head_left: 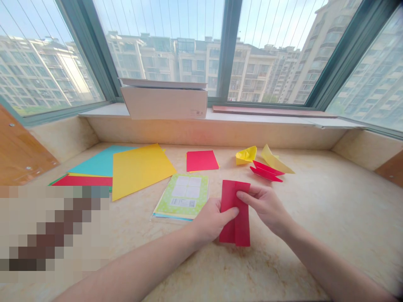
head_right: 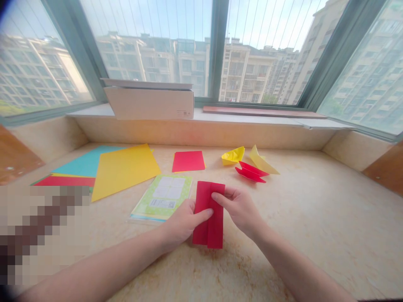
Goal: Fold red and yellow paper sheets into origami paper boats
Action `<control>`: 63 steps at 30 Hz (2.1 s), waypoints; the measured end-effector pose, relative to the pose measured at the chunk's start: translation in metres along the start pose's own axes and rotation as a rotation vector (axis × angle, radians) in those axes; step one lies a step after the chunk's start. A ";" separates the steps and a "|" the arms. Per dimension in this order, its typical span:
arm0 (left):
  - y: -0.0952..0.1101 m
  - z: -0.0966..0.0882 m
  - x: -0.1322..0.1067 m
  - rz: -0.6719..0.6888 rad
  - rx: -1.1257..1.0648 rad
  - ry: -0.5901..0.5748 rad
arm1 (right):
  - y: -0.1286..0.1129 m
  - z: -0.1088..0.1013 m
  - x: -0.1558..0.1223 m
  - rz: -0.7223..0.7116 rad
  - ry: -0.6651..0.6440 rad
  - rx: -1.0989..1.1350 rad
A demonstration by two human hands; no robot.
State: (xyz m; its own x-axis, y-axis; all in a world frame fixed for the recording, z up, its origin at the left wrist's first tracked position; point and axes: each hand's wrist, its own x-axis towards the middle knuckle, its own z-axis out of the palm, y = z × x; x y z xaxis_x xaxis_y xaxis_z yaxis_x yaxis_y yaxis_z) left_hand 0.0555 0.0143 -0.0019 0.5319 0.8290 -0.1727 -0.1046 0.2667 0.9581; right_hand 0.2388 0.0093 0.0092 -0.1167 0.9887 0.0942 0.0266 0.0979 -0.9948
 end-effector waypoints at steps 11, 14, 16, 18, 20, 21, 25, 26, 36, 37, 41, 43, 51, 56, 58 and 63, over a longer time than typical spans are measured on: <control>0.005 -0.004 0.011 0.212 -0.260 0.140 | -0.004 -0.002 -0.005 0.128 -0.220 -0.231; 0.003 -0.004 0.011 0.209 -0.262 0.145 | -0.002 -0.001 -0.005 0.144 -0.180 -0.221; 0.002 -0.004 0.011 0.200 -0.265 0.152 | -0.002 0.000 -0.006 0.137 -0.150 -0.207; 0.001 -0.004 0.011 0.196 -0.256 0.164 | -0.002 0.001 -0.007 0.136 -0.125 -0.217; 0.001 -0.004 0.011 0.186 -0.242 0.164 | -0.003 0.001 -0.008 0.135 -0.127 -0.265; 0.001 -0.004 0.011 0.180 -0.239 0.160 | -0.003 0.000 -0.008 0.127 -0.142 -0.295; 0.003 -0.004 0.009 0.149 -0.235 0.118 | -0.007 -0.007 -0.008 0.030 -0.195 -0.334; 0.004 -0.004 0.008 0.141 -0.224 0.102 | -0.008 -0.008 -0.008 0.013 -0.180 -0.323; 0.005 -0.003 0.001 0.081 -0.051 0.065 | -0.006 -0.013 -0.005 -0.064 -0.102 -0.195; 0.004 -0.002 -0.001 0.054 -0.036 0.003 | -0.007 -0.013 -0.006 -0.039 -0.141 -0.146; 0.003 0.002 -0.007 -0.017 0.029 -0.161 | -0.010 -0.013 -0.010 0.064 -0.249 -0.027; 0.003 0.003 -0.008 -0.027 0.023 -0.159 | -0.008 -0.012 -0.012 0.087 -0.254 -0.006; -0.002 0.001 -0.001 -0.023 -0.100 -0.098 | 0.005 -0.004 -0.011 0.063 -0.173 0.022; -0.003 -0.002 -0.001 -0.050 -0.096 -0.123 | 0.004 -0.001 -0.011 -0.054 -0.176 0.023; -0.002 -0.001 -0.002 -0.044 -0.115 -0.132 | 0.004 -0.002 -0.011 -0.111 -0.186 -0.025; 0.001 0.001 -0.001 -0.016 -0.121 -0.147 | 0.008 -0.004 -0.012 -0.217 -0.189 -0.150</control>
State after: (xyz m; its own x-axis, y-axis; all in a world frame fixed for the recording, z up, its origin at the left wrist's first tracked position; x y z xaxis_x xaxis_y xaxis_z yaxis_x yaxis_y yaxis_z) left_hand 0.0557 0.0128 -0.0005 0.6503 0.7458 -0.1444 -0.1903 0.3441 0.9195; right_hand 0.2446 -0.0010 0.0006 -0.3179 0.9057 0.2805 0.1253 0.3334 -0.9344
